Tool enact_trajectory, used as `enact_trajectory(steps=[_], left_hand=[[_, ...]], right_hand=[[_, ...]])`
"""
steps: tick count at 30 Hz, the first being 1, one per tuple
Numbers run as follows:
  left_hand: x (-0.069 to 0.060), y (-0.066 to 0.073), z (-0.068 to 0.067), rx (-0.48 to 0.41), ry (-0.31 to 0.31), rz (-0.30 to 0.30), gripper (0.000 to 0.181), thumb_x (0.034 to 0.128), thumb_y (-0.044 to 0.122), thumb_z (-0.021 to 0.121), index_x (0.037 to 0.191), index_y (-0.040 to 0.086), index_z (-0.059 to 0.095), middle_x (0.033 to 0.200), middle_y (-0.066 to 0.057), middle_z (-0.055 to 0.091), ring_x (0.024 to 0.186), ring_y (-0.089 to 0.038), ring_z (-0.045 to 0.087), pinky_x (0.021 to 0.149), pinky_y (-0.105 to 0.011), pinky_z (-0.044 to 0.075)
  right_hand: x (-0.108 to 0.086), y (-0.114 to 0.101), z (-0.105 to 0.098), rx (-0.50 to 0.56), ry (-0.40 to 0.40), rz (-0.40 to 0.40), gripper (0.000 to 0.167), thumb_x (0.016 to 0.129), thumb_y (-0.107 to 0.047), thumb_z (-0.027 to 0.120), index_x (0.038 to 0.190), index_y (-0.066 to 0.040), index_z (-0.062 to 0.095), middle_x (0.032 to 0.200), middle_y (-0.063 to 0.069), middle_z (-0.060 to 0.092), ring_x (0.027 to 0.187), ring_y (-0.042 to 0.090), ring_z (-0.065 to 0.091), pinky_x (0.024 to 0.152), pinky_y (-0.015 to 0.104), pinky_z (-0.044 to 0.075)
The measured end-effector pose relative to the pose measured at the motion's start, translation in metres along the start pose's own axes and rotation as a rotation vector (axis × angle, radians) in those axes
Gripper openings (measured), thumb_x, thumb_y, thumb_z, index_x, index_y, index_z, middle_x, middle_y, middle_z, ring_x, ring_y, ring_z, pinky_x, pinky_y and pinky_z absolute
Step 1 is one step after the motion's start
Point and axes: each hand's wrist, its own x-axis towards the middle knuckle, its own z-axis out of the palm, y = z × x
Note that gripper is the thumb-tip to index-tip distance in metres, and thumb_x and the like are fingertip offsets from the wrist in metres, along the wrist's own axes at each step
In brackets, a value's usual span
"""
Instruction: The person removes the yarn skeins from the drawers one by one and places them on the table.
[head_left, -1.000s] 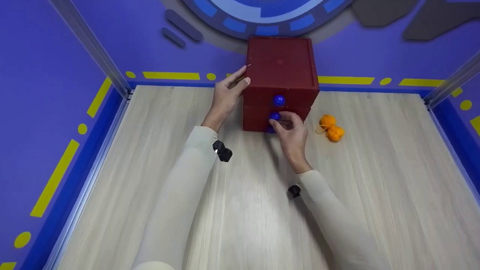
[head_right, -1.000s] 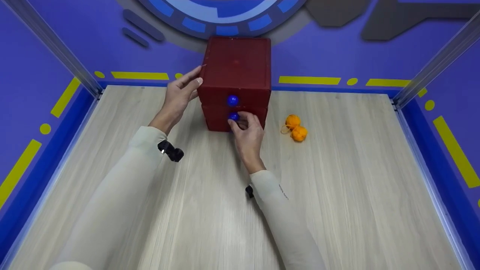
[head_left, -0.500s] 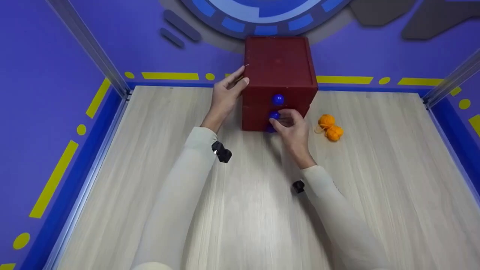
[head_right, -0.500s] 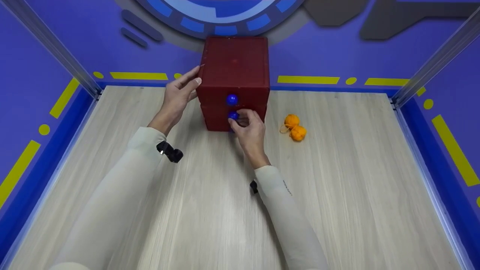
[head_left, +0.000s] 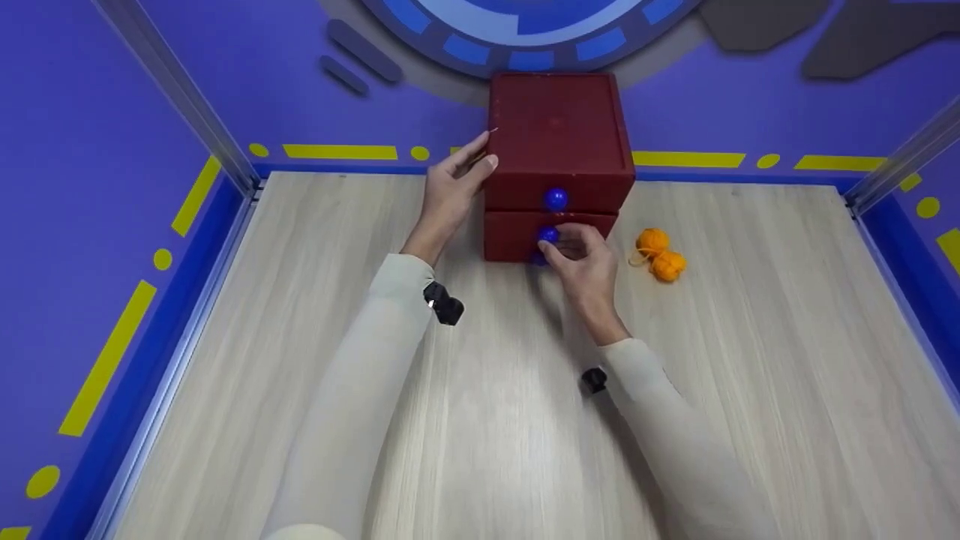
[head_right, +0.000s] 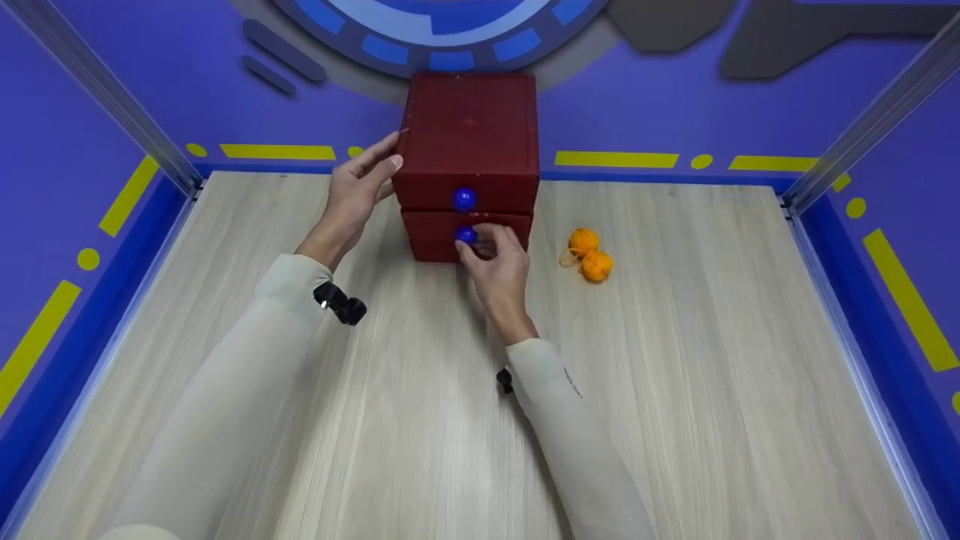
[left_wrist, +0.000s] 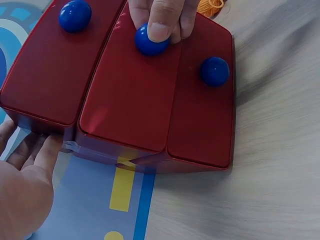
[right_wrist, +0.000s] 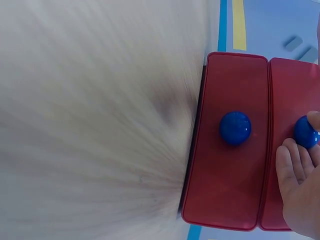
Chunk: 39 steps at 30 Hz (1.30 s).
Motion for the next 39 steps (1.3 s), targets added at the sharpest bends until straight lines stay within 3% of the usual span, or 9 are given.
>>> enact_trajectory(steps=[10, 15, 22, 28, 39], left_hand=[[0.001, 0.0, -0.001, -0.003, 0.005, 0.003, 0.047, 0.1033, 0.015, 0.073, 0.149, 0.01, 0.063, 0.148, -0.003, 0.062, 0.13, -0.012, 0.062, 0.105, -0.027, 0.051], [0.001, 0.0, 0.0, -0.01, 0.005, 0.013, 0.048, 0.1029, 0.014, 0.074, 0.149, 0.009, 0.063, 0.148, -0.004, 0.062, 0.13, -0.012, 0.061, 0.105, -0.028, 0.052], [0.002, 0.0, 0.0, -0.029, 0.007, 0.019, 0.048, 0.1027, 0.011, 0.073, 0.149, 0.007, 0.062, 0.148, -0.006, 0.062, 0.13, -0.014, 0.062, 0.105, -0.028, 0.052], [0.004, -0.001, 0.0, -0.027, 0.014, 0.019, 0.047, 0.1027, 0.011, 0.073, 0.149, 0.007, 0.063, 0.147, -0.007, 0.064, 0.129, -0.014, 0.062, 0.104, -0.028, 0.052], [0.005, -0.001, -0.001, -0.027, 0.014, 0.003, 0.046, 0.1027, 0.012, 0.073, 0.148, 0.008, 0.064, 0.146, -0.005, 0.065, 0.129, -0.014, 0.062, 0.105, -0.027, 0.052]], right_hand=[[-0.015, -0.002, -0.005, -0.012, -0.011, -0.014, 0.031, 0.093, -0.022, 0.087, 0.116, -0.005, 0.074, 0.107, 0.004, 0.07, 0.097, 0.019, 0.068, 0.089, 0.034, 0.06], [-0.021, -0.003, -0.007, 0.012, -0.012, -0.036, 0.032, 0.091, -0.019, 0.088, 0.115, -0.004, 0.075, 0.108, 0.005, 0.07, 0.098, 0.02, 0.068, 0.09, 0.034, 0.06], [-0.028, -0.005, -0.009, 0.01, -0.012, -0.027, 0.031, 0.091, -0.016, 0.088, 0.115, -0.003, 0.075, 0.108, 0.008, 0.07, 0.099, 0.027, 0.069, 0.092, 0.043, 0.06], [-0.036, -0.007, -0.011, 0.008, -0.018, -0.012, 0.032, 0.091, -0.018, 0.088, 0.116, -0.004, 0.075, 0.109, 0.006, 0.069, 0.099, 0.023, 0.068, 0.092, 0.038, 0.06], [-0.047, -0.011, -0.012, 0.052, -0.011, 0.006, 0.031, 0.088, -0.004, 0.088, 0.115, 0.001, 0.074, 0.107, 0.015, 0.068, 0.098, 0.034, 0.069, 0.092, 0.05, 0.059]])
